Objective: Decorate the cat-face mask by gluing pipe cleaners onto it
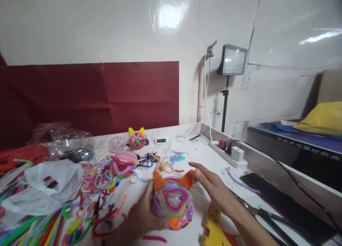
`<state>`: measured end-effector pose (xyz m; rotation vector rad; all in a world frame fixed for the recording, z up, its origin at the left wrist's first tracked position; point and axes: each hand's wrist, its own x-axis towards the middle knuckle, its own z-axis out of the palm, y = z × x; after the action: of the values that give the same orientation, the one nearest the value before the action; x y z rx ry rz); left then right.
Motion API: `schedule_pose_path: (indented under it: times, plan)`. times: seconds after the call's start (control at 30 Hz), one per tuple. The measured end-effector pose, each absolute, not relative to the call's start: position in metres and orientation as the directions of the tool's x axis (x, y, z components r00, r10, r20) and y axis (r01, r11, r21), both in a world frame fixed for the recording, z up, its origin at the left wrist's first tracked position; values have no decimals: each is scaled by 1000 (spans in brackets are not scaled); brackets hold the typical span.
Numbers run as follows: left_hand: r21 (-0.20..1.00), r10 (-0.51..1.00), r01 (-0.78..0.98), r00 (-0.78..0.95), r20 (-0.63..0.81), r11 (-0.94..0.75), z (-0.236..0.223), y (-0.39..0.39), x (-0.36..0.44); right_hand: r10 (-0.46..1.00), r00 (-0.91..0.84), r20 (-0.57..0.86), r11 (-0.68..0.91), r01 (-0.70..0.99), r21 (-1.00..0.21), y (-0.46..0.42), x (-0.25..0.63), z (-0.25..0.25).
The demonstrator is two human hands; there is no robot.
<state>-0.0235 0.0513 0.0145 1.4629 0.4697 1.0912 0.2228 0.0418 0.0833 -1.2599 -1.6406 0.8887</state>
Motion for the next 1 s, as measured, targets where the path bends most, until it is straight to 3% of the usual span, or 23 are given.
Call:
schedule_pose_path:
  times: [0.73, 1.0]
  plan:
    - [957, 849, -196, 447, 281, -213, 10, 55, -26, 932, -249, 264, 340, 342, -876, 47, 224, 81]
    - [953, 854, -230, 437, 282, -197, 9, 55, -24, 952, -267, 150, 267, 480, -836, 41, 241, 89]
